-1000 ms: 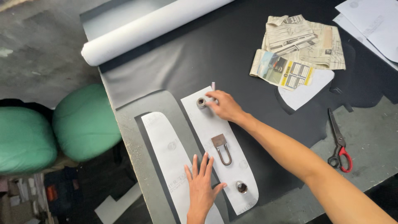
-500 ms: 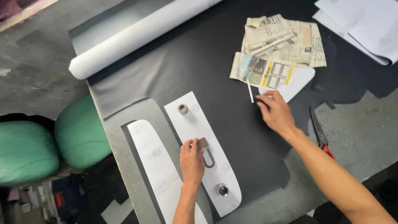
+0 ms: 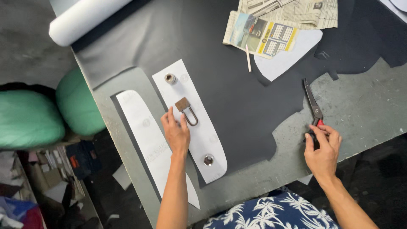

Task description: The person cuts pieces of dark fabric by hand using shears, following patterns marked with white chalk and secured by metal weights and templates.

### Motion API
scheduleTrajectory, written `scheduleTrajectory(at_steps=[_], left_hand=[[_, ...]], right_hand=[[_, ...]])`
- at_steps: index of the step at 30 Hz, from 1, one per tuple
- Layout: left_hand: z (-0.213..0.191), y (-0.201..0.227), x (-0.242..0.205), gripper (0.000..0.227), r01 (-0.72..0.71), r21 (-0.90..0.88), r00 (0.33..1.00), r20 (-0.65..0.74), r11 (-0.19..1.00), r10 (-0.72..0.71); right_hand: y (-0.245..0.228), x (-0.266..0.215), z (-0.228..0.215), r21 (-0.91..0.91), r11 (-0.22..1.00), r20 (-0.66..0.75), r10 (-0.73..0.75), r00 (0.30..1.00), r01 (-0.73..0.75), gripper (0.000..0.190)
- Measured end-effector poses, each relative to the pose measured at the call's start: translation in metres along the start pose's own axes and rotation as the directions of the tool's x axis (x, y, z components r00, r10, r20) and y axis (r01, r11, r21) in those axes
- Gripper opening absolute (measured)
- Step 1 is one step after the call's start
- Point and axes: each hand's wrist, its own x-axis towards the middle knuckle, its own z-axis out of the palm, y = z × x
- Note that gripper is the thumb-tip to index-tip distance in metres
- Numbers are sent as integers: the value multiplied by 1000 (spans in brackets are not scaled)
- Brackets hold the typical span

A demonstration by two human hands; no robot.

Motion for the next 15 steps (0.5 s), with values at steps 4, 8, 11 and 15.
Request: scheduleTrajectory(at_steps=[4,8,11,15], left_hand=[[-4,-27,-75,57,-47,76,981,-183,996,60],[-4,-46,-117,59,279,-222,951,-74,934,-301],[-10,-58,-112,57,291,-287,950,-26,913,-311],[-25,-63,-94,60,451,-520,892,251,725,-376]], right_hand=[[13,3,-13,71,978,154,182,971,-194,46],[32,11,-19,81,934,300,310,902,-348,66],[46,8,-16,233,783,433,447,783,-577,73],[36,-10,-18,602,460,531,379,758,-653,72]])
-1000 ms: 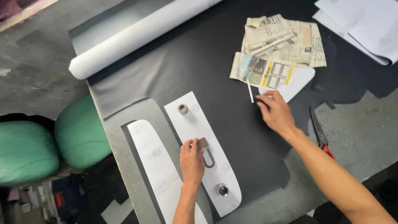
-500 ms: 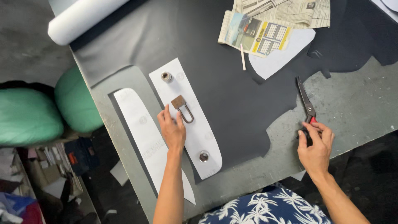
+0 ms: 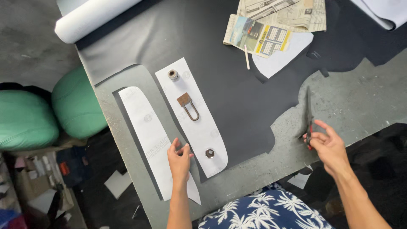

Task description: The person cuts pieces of dark fabric by hand using shears, following patterns marked with white chalk and secured by metal weights and templates.

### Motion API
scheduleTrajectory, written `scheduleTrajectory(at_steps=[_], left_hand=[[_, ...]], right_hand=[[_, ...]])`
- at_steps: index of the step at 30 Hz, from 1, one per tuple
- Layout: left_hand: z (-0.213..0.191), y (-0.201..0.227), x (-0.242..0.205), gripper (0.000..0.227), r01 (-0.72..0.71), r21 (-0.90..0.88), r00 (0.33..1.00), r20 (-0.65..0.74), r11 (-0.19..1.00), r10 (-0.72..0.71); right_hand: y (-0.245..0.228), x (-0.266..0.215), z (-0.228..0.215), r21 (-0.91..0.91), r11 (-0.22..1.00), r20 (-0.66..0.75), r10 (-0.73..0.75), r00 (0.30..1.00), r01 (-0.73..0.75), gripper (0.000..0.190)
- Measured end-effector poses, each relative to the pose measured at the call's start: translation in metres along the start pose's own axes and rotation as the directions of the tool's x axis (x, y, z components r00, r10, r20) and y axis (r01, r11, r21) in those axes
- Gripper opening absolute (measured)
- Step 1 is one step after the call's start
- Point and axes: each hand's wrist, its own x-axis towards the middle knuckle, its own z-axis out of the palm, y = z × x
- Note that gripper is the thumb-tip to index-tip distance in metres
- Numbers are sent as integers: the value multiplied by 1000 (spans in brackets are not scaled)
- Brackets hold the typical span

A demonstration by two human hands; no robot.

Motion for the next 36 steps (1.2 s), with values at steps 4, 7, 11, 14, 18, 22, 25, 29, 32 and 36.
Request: scheduleTrajectory(at_steps=[4,7,11,14,18,22,25,29,32,36], left_hand=[[-6,2,-5,61,22,16,990,136,1000,-24],[-9,-4,-13,54,-63,93,989,141,994,49],[-18,-15,-7,46,-67,75,972,228,995,48],[-24,-33,-9,35,-131,208,957,280,969,69],[-40,-40,-29,24,-244,359,914,397,901,90],[-52,-29,-43,23,-221,461,889,458,859,-17],[-57,-18,-39,24,-214,478,859,507,852,-68],[-58,-18,-31,23,-254,479,822,565,840,-74],[-61,-20,-24,21,-293,470,762,641,832,-94],[-67,-18,-22,19,-218,499,707,673,838,-217]], right_hand=[[-12,-53,44,182,982,153,-87,984,59,70],[-14,-97,75,-93,995,418,61,907,-24,59],[10,-135,110,-283,867,553,497,669,-411,40],[37,-159,121,-361,790,593,605,532,-496,31],[58,-173,122,-431,706,568,696,439,-562,31],[74,-190,132,-502,715,566,697,440,-487,35],[78,-199,145,-505,685,504,728,466,-525,38],[85,-207,160,-416,742,510,669,541,-525,39],[88,-213,175,-401,770,472,637,609,-496,41],[86,-218,190,-404,793,429,604,672,-456,42]])
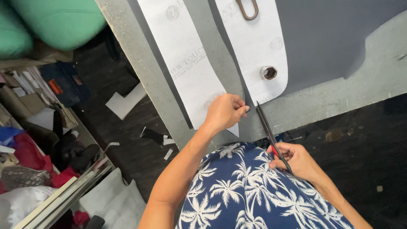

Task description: The person cuts pieces of dark fabric by hand using shears, following patterns marked with white chalk and secured by metal weights and templates.

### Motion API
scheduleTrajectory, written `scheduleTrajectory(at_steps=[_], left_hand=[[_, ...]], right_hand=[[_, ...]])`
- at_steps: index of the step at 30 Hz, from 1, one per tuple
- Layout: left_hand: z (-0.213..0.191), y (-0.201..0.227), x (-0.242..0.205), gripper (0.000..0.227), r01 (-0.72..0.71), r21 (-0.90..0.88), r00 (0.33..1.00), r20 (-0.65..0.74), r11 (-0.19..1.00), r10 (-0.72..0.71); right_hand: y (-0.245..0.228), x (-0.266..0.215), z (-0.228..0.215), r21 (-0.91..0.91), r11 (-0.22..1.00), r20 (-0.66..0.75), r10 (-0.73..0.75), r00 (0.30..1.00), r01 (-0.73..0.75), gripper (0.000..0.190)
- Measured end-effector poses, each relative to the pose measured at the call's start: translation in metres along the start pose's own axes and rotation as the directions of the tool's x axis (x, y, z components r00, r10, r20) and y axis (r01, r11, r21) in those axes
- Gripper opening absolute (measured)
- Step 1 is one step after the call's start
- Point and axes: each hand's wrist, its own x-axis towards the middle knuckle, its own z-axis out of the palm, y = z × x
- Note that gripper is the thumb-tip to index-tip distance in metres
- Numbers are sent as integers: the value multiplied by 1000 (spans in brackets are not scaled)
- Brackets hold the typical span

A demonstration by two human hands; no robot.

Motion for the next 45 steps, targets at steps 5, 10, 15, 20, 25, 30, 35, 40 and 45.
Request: scheduleTrajectory(at_steps=[5,10,15,20,25,30,35,40,45], left_hand=[[-5,1,-1,17,-3,-8,1000,29,1000,3],[-6,2,-3,16,-6,-3,999,38,1000,6],[-6,0,-3,16,-21,-1,999,34,1000,21],[-5,-2,-1,16,-27,-5,999,40,1000,27],[-5,-3,-1,16,-28,-4,998,49,1000,28],[-3,-6,-1,16,-48,3,998,30,999,47],[-4,-5,-1,16,-61,8,998,27,998,61],[-6,-6,-2,15,-92,55,996,8,994,91],[-6,-4,-3,16,-90,40,996,19,995,89]], right_hand=[[-9,2,15,-39,999,-82,12,997,-15,45],[-17,2,23,-43,998,-132,29,991,-35,46],[-21,2,29,-102,995,-167,6,986,-23,42],[-20,2,29,-96,995,-165,26,986,-42,36],[-21,4,28,-93,996,-154,-1,988,-14,36],[-31,17,29,-97,992,-141,-98,985,84,39],[-35,18,29,-58,995,-134,-83,987,76,35],[-49,23,30,-14,998,-129,-55,990,54,35],[-71,31,31,-16,995,-119,-98,988,97,32]])
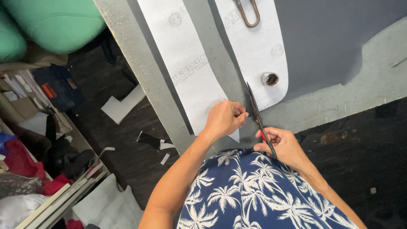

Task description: The person cuts pieces of dark fabric by hand using shears, following patterns marked with white chalk and secured by metal weights and templates.

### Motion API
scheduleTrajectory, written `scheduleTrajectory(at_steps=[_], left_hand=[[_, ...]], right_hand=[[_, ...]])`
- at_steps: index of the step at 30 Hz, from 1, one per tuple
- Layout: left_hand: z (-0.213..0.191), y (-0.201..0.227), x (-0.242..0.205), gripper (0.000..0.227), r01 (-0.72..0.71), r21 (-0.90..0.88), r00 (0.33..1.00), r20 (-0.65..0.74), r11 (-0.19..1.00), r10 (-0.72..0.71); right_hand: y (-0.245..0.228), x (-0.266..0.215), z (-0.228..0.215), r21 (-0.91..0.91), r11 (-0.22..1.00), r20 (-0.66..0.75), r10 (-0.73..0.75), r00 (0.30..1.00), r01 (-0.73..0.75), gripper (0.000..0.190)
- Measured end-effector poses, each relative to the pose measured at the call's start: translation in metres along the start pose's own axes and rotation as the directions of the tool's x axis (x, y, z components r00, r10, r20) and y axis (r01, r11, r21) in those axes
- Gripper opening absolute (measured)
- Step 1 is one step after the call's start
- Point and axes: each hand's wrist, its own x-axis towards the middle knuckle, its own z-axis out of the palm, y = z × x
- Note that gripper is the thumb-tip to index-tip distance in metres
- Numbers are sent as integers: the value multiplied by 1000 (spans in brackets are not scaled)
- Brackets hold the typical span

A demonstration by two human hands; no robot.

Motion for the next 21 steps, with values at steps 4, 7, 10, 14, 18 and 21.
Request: scheduleTrajectory(at_steps=[4,7,10,14,18,21], left_hand=[[-1,-2,0,16,-19,36,1000,-4,999,19],[-1,-4,-1,16,-45,18,999,-12,999,45],[-1,-6,-1,16,-75,39,997,-28,996,76],[-2,-6,-2,16,-65,15,997,-28,998,66],[0,-11,-1,16,-115,31,990,-74,993,117],[2,-13,-1,16,-136,54,986,-92,989,141]], right_hand=[[-6,0,1,-2,998,-22,63,998,-63,30],[-10,5,1,-4,1000,-20,25,999,-25,32],[-19,18,0,-8,999,-13,-47,999,47,35],[-34,22,1,-26,1000,-12,-8,1000,7,34],[-42,22,3,-41,999,-31,33,999,-35,33],[-53,32,6,7,1000,-26,-23,999,23,32]])
